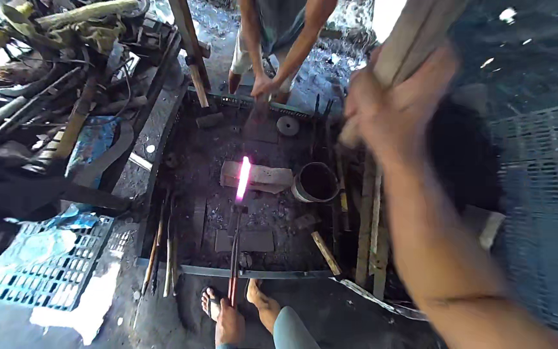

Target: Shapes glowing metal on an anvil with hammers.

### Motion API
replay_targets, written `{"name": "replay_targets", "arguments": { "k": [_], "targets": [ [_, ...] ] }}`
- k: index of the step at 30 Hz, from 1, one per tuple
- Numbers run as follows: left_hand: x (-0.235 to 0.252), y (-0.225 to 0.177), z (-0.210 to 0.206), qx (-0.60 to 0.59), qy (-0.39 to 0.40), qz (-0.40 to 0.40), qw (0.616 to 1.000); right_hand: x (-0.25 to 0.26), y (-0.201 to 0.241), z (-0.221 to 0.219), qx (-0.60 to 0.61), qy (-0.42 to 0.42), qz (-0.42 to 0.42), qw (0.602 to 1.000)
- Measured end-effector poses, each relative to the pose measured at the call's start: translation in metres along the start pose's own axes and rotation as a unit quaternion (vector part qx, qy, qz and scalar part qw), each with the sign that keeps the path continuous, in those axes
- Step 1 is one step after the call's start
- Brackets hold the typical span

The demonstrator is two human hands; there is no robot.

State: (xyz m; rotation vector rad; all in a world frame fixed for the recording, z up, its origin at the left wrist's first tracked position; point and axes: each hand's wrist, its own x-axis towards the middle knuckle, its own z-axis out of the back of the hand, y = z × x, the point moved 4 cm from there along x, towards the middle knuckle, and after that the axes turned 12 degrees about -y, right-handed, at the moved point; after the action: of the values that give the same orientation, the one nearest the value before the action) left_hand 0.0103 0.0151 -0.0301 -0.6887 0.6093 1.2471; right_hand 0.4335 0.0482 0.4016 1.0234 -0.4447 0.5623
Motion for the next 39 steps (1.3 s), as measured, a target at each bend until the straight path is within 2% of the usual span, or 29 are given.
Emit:
{"name": "replay_targets", "arguments": {
  "k": [2, 3, 5, 6, 7, 8, 9, 11, 13, 16, 19, 21, 22, 23, 24, 26, 27, 28, 29, 30, 31, 32, 34, 37, 39],
  "targets": [
    [0.000, -0.006, 0.002, -0.018, 0.025, 0.024, 0.999, -0.099, -0.084, -0.073, 0.014, 0.066, -0.136, 0.988],
    [-0.001, -0.005, 0.001, -0.023, 0.027, 0.030, 0.999, -0.159, -0.134, -0.111, 0.008, 0.128, -0.221, 0.967],
    [-0.008, -0.007, 0.009, -0.034, 0.025, 0.035, 0.999, -0.249, -0.210, -0.165, -0.020, 0.251, -0.400, 0.881],
    [-0.015, -0.008, 0.018, -0.041, 0.022, 0.030, 0.998, -0.261, -0.221, -0.174, -0.022, 0.293, -0.479, 0.827],
    [-0.018, -0.012, 0.029, -0.046, 0.014, 0.019, 0.999, -0.249, -0.214, -0.173, -0.018, 0.308, -0.526, 0.792],
    [-0.024, -0.015, 0.036, -0.044, 0.008, 0.008, 0.999, -0.230, -0.199, -0.162, -0.019, 0.307, -0.541, 0.783],
    [-0.030, -0.012, 0.038, -0.030, 0.013, 0.001, 0.999, -0.217, -0.180, -0.136, -0.024, 0.301, -0.535, 0.789],
    [-0.012, -0.008, 0.029, 0.001, -0.011, -0.017, 1.000, -0.175, -0.129, -0.077, -0.015, 0.282, -0.473, 0.834],
    [0.008, 0.003, 0.008, 0.009, -0.019, -0.023, 1.000, -0.134, -0.071, -0.012, -0.012, 0.268, -0.391, 0.880],
    [0.016, 0.011, 0.004, 0.021, 0.013, -0.020, 0.999, -0.063, 0.000, 0.063, -0.060, 0.219, -0.231, 0.946],
    [0.014, 0.009, 0.010, 0.019, 0.017, -0.021, 0.999, 0.019, 0.044, 0.081, -0.081, 0.123, -0.020, 0.989],
    [0.009, 0.003, 0.016, 0.002, 0.032, -0.019, 0.999, 0.046, 0.051, 0.056, -0.061, 0.019, 0.079, 0.995],
    [0.006, 0.000, 0.018, -0.017, 0.040, -0.018, 0.999, 0.040, 0.041, 0.033, -0.044, -0.015, 0.090, 0.995],
    [0.005, -0.003, 0.019, -0.035, 0.048, -0.020, 0.998, 0.014, 0.022, 0.004, -0.041, -0.021, 0.066, 0.997],
    [0.004, -0.007, 0.021, -0.039, 0.059, -0.015, 0.997, -0.027, -0.010, -0.032, -0.039, -0.014, 0.022, 0.999],
    [0.003, -0.006, 0.014, -0.040, 0.053, 0.009, 0.998, -0.143, -0.107, -0.110, -0.047, 0.061, -0.121, 0.990],
    [-0.001, -0.005, 0.016, -0.042, 0.047, 0.011, 0.998, -0.199, -0.154, -0.140, -0.049, 0.135, -0.224, 0.964],
    [-0.011, -0.006, 0.025, -0.049, 0.044, 0.005, 0.998, -0.236, -0.185, -0.161, -0.042, 0.209, -0.332, 0.919],
    [-0.023, -0.008, 0.038, -0.062, 0.047, -0.006, 0.997, -0.249, -0.195, -0.169, -0.030, 0.274, -0.440, 0.855],
    [-0.029, -0.008, 0.046, -0.068, 0.033, -0.018, 0.997, -0.236, -0.187, -0.167, -0.011, 0.305, -0.509, 0.805],
    [-0.034, -0.005, 0.046, -0.062, 0.017, -0.021, 0.998, -0.213, -0.167, -0.152, 0.004, 0.309, -0.537, 0.785],
    [-0.040, -0.001, 0.043, -0.045, 0.018, -0.011, 0.999, -0.194, -0.142, -0.124, 0.013, 0.306, -0.537, 0.786],
    [-0.025, 0.005, 0.033, -0.005, 0.028, -0.009, 1.000, -0.148, -0.082, -0.058, 0.028, 0.290, -0.477, 0.829],
    [0.008, 0.021, 0.009, 0.030, 0.020, -0.024, 0.999, -0.075, 0.004, 0.039, 0.005, 0.270, -0.298, 0.916],
    [0.018, 0.027, 0.004, 0.036, 0.014, -0.027, 0.999, -0.017, 0.048, 0.085, -0.033, 0.219, -0.149, 0.964]
  ]
}}
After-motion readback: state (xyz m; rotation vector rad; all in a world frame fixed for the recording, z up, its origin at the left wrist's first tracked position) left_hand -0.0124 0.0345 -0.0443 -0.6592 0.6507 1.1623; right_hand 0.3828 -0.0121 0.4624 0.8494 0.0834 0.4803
